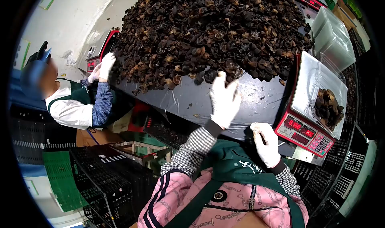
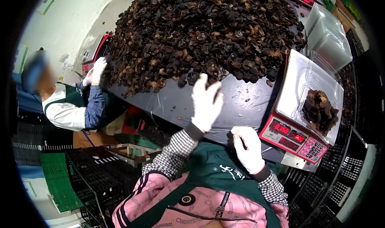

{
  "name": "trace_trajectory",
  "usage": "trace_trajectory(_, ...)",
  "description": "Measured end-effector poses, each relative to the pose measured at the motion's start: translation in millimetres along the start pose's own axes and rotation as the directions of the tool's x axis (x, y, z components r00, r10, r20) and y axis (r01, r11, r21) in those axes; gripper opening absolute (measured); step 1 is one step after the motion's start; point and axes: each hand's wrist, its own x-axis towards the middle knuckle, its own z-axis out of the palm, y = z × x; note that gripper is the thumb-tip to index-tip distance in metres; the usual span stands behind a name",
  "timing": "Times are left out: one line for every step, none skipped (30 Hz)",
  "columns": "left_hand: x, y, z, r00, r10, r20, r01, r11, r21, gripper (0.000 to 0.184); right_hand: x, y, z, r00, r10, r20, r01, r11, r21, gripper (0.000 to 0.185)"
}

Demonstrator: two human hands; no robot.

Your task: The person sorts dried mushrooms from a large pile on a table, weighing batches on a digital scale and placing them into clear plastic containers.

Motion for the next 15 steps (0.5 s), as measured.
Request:
trace_trajectory(-9, 10, 3, 0.995, 0.086, 0.051, -0.082, 0.995, -0.063, 0.04, 1, 1, 0, 1.0, 0.017, -0.004, -0.017, 1.0, 0.002, 0.016)
trace_trajectory(-19, 23, 3, 0.986, 0.13, 0.101, -0.126, 0.991, -0.049, 0.045, 4, 1, 1, 1.0, 0.009, -0.014, -0.01, 1.0, -0.029, 0.016)
trace_trajectory(-27, 34, 3, 0.973, 0.173, 0.152, -0.169, 0.985, -0.04, 0.049, 5, 3, 1, 0.999, 0.03, -0.014, -0.03, 0.999, -0.045, 0.015)
trace_trajectory(-34, 38, 6, 0.957, 0.225, 0.183, -0.222, 0.974, -0.036, 0.052, 4, 6, 1, 0.999, 0.05, -0.015, -0.051, 0.997, -0.063, 0.015)
trace_trajectory(-40, 41, 9, 0.937, 0.278, 0.212, -0.277, 0.96, -0.034, 0.055, 3, 8, 1, 0.998, 0.068, -0.017, -0.069, 0.994, -0.082, 0.015)
trace_trajectory(-43, 42, 7, 0.928, 0.303, 0.217, -0.306, 0.952, -0.019, 0.055, 2, 8, 0, 0.996, 0.083, -0.016, -0.084, 0.995, -0.06, 0.016)
trace_trajectory(-43, 41, 4, 0.924, 0.3, 0.236, -0.307, 0.952, -0.009, 0.055, 2, 8, 1, 0.997, 0.078, -0.021, -0.079, 0.996, -0.052, 0.017)
trace_trajectory(-42, 38, -1, 0.919, 0.3, 0.255, -0.31, 0.951, -0.001, 0.055, 2, 7, 2, 0.997, 0.072, -0.029, -0.073, 0.996, -0.044, 0.017)
trace_trajectory(-40, 35, -8, 0.914, 0.301, 0.274, -0.315, 0.949, 0.007, 0.055, 2, 7, 2, 0.997, 0.067, -0.037, -0.068, 0.997, -0.036, 0.018)
trace_trajectory(-38, 28, -14, 0.925, 0.251, 0.285, -0.284, 0.955, 0.081, 0.055, 0, 8, 2, 0.997, 0.068, -0.025, -0.07, 0.995, -0.066, 0.019)
trace_trajectory(-37, 15, -20, 0.952, 0.207, 0.224, -0.233, 0.968, 0.094, 0.052, 0, 9, 1, 0.997, 0.066, -0.026, -0.068, 0.995, -0.07, 0.019)
trace_trajectory(-38, 0, -21, 0.976, 0.155, 0.151, -0.177, 0.973, 0.146, 0.05, -1, 9, 1, 0.998, 0.065, -0.027, -0.066, 0.995, -0.073, 0.02)
trace_trajectory(-32, -9, -27, 0.991, 0.101, 0.084, -0.114, 0.981, 0.155, 0.05, -1, 9, 2, 0.998, 0.064, -0.028, -0.066, 0.995, -0.075, 0.02)
trace_trajectory(-26, -16, -33, 0.997, 0.067, 0.039, -0.073, 0.978, 0.197, 0.05, -2, 9, 2, 0.997, 0.074, -0.028, -0.075, 0.995, -0.06, 0.021)
trace_trajectory(-17, -23, -36, 0.995, 0.089, -0.042, -0.077, 0.97, 0.229, 0.049, -2, 10, 3, 0.998, 0.066, -0.018, -0.067, 0.994, -0.087, 0.021)
